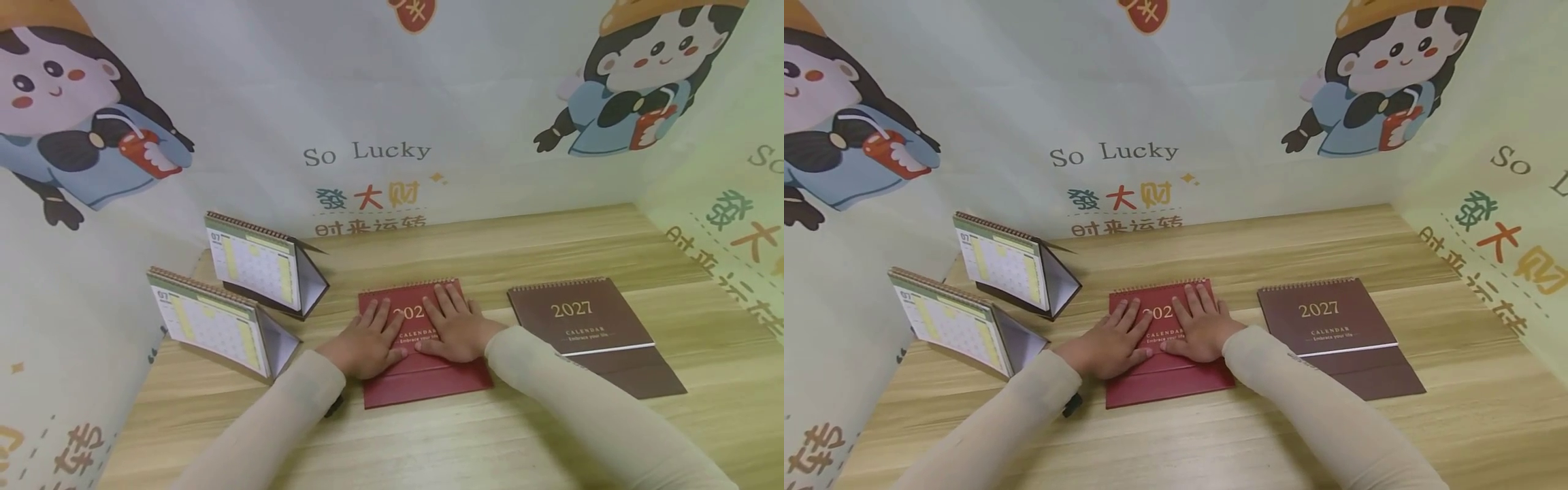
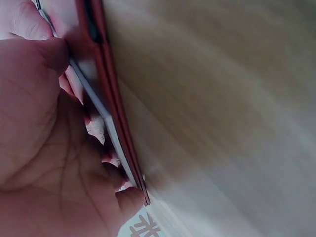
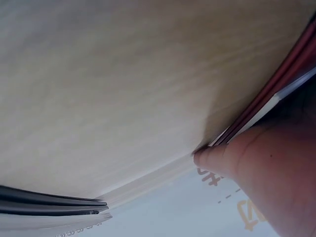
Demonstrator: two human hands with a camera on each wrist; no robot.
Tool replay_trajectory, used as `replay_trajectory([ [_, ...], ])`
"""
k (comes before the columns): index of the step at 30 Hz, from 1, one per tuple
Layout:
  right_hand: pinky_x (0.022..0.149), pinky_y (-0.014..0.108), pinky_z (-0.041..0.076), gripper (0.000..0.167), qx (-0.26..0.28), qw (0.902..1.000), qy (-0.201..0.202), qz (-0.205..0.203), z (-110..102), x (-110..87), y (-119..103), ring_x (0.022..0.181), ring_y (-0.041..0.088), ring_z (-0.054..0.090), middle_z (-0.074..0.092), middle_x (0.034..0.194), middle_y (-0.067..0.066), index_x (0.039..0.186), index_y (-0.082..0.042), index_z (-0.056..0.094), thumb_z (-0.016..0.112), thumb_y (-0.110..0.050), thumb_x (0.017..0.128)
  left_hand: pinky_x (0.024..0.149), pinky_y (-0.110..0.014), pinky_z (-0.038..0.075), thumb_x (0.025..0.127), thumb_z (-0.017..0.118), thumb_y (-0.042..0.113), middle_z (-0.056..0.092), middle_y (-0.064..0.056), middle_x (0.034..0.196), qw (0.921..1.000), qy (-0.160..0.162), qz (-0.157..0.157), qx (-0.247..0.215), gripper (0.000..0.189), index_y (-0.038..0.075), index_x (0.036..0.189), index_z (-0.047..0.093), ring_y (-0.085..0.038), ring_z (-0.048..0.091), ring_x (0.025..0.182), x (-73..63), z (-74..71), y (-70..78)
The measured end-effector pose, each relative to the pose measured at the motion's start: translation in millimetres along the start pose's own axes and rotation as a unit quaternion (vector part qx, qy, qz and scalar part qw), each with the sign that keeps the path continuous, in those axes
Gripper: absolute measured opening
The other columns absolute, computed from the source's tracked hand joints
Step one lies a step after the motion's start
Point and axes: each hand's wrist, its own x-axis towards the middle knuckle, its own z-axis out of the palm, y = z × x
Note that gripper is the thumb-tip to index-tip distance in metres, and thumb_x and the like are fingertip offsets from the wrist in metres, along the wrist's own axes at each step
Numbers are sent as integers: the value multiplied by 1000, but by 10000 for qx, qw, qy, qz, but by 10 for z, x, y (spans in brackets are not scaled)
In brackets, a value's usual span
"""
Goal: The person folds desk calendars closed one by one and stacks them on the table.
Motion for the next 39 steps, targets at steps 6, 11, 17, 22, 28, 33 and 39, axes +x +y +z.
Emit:
replay_trajectory([
  [6, 115, 62, 10, 89, -148, 9999, -28, 61, -8, -5, -16, 148, 38, -12, -9, 163, 21, 159, -6, 7, 36, -64, 99, 116, -55, 18, 105, 36, 51, 1, -22, 163, 9999, 50, -25, -140, 71, 9, 159, 18, -40, 0, 149, 45, 80, -43],
  [11, 115, 61, 11, 89, -201, 9998, -16, 83, -8, 4, -24, 148, 39, -12, -9, 163, 21, 159, -6, 7, 35, -65, 99, 117, -55, 16, 105, 37, 51, -1, -21, 163, 9996, 8, -82, -288, 72, 10, 160, 17, -39, -2, 149, 41, 76, -46],
  [17, 115, 62, 13, 88, -304, 9995, 82, 58, -22, -13, -50, 148, 39, -9, -6, 163, 22, 159, -5, 10, 36, -64, 99, 117, -55, 16, 105, 37, 51, 0, -21, 163, 9994, -50, -134, -312, 71, 10, 159, 17, -39, -1, 149, 7, 17, -27],
  [22, 115, 61, 13, 87, -338, 9994, 45, 98, -34, -19, -51, 148, 39, -8, -5, 163, 22, 159, -5, 11, 37, -64, 100, 116, -55, 20, 104, 43, 49, 8, -23, 163, 9992, 144, -80, -359, 70, 8, 158, 24, -41, 6, 149, -15, -38, 3],
  [28, 115, 60, 17, 88, 71, 9996, 250, -54, -73, -16, -7, 148, 42, -2, 3, 162, 26, 157, -1, 18, 47, -60, 98, 116, -52, 22, 100, 56, 46, 22, -23, 159, 9946, 658, 30, -799, 69, 6, 153, 38, -42, 17, 147, 34, -32, -31],
  [33, 112, 56, 28, 77, 1080, 9859, 1272, 91, -183, -65, 77, 142, 47, 26, 29, 153, 30, 150, 6, 33, 61, -41, 97, 112, -49, 32, 97, 64, 35, 41, -24, 147, 9670, 1630, -372, -1920, 60, -1, 143, 49, -39, 37, 137, -19, -47, -52],
  [39, 80, 46, 52, 41, 1567, 9698, 1526, 1080, -267, -137, 197, 89, 32, 61, 63, 97, 18, 110, 6, 62, 60, -33, 97, 84, -49, 49, 98, 60, 26, 56, -22, 104, 9378, 2204, -1752, -2033, 32, -6, 99, 67, -34, 57, 93, -147, -5, -104],
])
